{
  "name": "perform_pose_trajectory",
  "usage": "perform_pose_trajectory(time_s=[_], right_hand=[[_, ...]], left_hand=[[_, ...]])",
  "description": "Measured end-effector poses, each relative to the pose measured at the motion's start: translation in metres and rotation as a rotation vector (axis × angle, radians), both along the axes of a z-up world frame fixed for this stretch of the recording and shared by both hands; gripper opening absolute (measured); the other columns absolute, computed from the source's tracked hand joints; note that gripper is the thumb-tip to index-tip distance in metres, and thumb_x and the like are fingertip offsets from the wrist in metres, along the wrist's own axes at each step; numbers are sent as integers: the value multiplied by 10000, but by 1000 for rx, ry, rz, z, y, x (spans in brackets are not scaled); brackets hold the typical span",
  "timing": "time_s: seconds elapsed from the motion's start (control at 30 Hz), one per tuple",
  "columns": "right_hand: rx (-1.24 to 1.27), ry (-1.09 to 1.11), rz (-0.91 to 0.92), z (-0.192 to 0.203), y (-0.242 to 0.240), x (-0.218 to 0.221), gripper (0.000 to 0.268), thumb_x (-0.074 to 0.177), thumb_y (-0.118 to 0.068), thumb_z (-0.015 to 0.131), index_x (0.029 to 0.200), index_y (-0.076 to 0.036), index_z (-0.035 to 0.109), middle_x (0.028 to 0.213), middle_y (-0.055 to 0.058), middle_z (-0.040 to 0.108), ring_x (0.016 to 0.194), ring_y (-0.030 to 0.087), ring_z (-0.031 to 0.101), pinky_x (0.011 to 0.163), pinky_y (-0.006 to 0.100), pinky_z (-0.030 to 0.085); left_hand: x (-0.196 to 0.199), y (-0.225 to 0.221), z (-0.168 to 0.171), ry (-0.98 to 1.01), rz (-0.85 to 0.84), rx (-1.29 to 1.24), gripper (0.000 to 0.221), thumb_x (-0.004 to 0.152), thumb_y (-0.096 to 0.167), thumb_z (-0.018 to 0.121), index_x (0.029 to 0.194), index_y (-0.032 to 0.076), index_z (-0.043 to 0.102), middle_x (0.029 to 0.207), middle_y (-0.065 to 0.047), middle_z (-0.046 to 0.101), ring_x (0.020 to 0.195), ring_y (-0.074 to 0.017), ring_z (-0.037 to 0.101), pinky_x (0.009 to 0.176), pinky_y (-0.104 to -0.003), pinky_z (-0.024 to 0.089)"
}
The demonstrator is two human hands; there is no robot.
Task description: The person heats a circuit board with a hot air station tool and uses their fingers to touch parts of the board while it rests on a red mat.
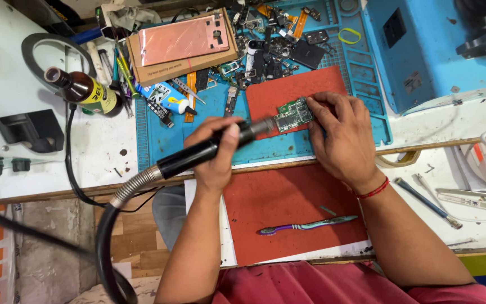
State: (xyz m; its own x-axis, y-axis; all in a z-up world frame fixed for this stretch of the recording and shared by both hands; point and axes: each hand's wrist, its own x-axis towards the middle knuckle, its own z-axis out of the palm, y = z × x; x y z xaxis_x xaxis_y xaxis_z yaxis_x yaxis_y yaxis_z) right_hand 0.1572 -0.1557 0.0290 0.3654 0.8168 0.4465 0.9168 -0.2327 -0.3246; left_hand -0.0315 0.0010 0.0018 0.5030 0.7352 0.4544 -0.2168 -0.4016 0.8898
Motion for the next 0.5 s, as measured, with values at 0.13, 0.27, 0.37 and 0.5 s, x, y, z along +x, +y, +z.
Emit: perform_pose_trajectory(time_s=[0.13, 0.27, 0.37, 0.5], right_hand=[[-1, -15, -3, 0, 1, 1, 418, 905, -101, 721, 1320, -57, 700, 1323, 85, 617, 1205, 334, 534, 1074, 448, 423], [-6, -10, 2, -1, 0, 1, 422, 905, -96, 717, 1324, -55, 699, 1322, 86, 618, 1206, 333, 535, 1077, 448, 425], [-9, -15, -1, 0, 0, 1, 422, 902, -97, 718, 1322, -56, 701, 1321, 87, 618, 1205, 337, 533, 1075, 452, 423], [-6, -2, 0, 0, -1, 1, 412, 912, -98, 718, 1322, -58, 697, 1325, 88, 616, 1211, 335, 536, 1077, 452, 424]], left_hand=[[3, -4, -3, -40, 67, 16, 211, 991, 203, 710, 1069, 9, 739, 1035, -111, 743, 936, -183, 696, 895, -300, 549], [0, 0, -1, -21, -33, -67, 222, 979, 206, 714, 1064, 4, 747, 997, -103, 734, 901, -175, 686, 866, -295, 542], [1, 0, 2, 0, -20, 3, 231, 970, 217, 723, 1060, 5, 743, 1008, -99, 733, 914, -172, 698, 869, -295, 548], [0, 2, 4, 13, -83, 5, 249, 964, 239, 728, 1057, 8, 745, 983, -87, 728, 899, -163, 699, 851, -293, 550]])
